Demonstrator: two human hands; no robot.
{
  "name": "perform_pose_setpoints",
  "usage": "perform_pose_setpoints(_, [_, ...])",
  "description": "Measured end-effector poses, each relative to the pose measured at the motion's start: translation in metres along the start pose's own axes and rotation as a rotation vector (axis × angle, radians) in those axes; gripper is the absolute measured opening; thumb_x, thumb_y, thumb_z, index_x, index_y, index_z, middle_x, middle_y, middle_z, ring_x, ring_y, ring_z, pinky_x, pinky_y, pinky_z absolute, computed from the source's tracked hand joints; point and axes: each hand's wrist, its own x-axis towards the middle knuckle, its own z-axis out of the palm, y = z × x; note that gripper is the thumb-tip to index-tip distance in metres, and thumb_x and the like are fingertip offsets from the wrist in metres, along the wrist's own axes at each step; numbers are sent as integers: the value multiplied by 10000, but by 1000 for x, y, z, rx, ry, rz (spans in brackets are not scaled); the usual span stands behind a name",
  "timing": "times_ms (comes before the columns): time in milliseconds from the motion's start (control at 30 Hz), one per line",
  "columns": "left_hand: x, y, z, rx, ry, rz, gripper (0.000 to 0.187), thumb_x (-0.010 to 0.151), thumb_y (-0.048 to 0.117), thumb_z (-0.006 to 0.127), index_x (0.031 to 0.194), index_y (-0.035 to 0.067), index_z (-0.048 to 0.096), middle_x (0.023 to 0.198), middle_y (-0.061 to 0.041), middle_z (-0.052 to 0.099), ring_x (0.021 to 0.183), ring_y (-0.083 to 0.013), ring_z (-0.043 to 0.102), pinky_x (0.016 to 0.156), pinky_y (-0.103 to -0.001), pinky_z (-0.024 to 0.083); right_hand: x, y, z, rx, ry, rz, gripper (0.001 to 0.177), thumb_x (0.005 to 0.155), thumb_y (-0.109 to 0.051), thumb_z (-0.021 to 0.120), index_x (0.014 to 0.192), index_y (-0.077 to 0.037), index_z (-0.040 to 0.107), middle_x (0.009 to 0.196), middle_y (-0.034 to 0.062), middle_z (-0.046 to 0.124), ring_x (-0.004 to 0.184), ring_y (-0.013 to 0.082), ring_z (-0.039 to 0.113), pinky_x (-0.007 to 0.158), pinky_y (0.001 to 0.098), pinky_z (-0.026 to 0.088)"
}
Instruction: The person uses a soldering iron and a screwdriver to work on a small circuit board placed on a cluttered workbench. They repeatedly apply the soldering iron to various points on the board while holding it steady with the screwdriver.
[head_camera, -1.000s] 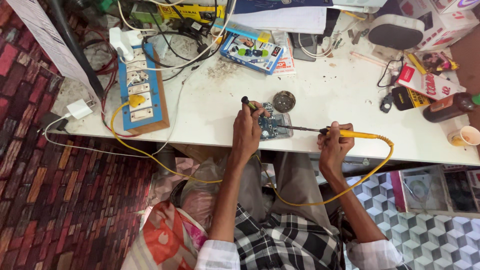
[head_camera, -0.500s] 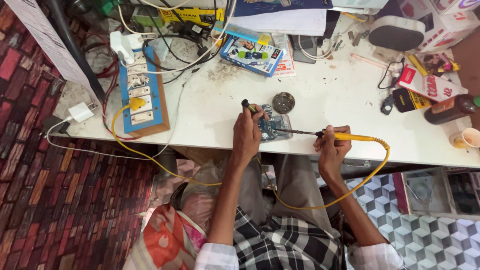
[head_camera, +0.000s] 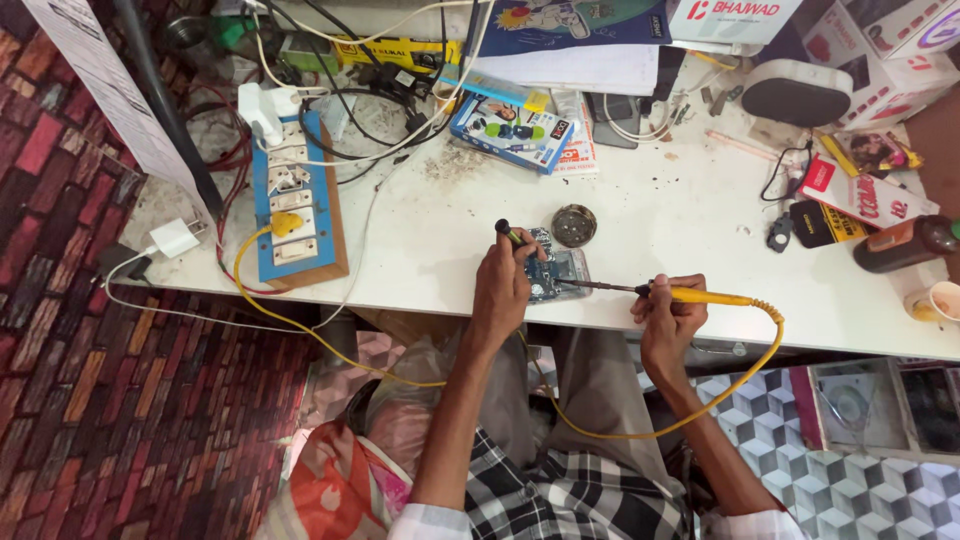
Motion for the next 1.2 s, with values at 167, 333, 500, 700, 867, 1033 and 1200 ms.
perform_pose_setpoints(167, [1,0,0,-48,-13,-48,203,993,-80,444,1189,-41,479,927,-155,687,911,-361,692,845,-415,554,0,-4,-1,-29,-54,-10,170,1096,-137,581,1036,-57,443,727,62,561,580,105,552,532,235,434])
perform_pose_setpoints(333, [-1,-2,1,34,3,13,195,983,-80,450,1172,-43,486,936,-153,704,915,-362,675,840,-426,531,-1,-3,-3,20,-9,-11,185,1104,-139,584,1020,-52,443,739,46,532,568,112,559,532,243,457])
perform_pose_setpoints(500, [0,1,0,-19,1,-28,176,999,-76,454,1170,-45,485,930,-151,688,912,-354,687,839,-426,546,0,-3,-2,-15,-16,-13,187,1107,-144,592,1028,-51,450,727,54,535,567,117,551,532,248,446])
perform_pose_setpoints(700, [0,2,0,-11,19,-2,210,981,-81,465,1188,-47,478,932,-154,696,922,-374,685,837,-432,537,-2,-5,-1,-2,-48,1,188,1093,-150,594,1043,-58,438,759,56,545,587,117,560,538,246,439])
perform_pose_setpoints(867, [-1,3,-1,-28,11,-37,187,982,-73,453,1160,-28,487,928,-144,702,925,-370,699,817,-433,536,0,-4,-1,26,31,-13,192,1103,-144,586,1020,-58,437,756,52,530,566,117,544,529,252,444])
perform_pose_setpoints(1033, [0,4,-1,13,19,8,171,986,-76,472,1147,-25,496,923,-147,716,915,-391,680,818,-452,521,-1,-3,-1,34,0,-8,172,1102,-128,580,1033,-60,438,781,56,539,578,116,537,535,250,437])
perform_pose_setpoints(1200, [0,4,-1,-25,8,-49,168,988,-77,461,1145,-25,493,915,-145,716,912,-374,704,803,-434,533,-2,-1,-2,15,13,-35,170,1101,-126,579,1032,-61,438,774,54,540,577,113,537,532,248,438])
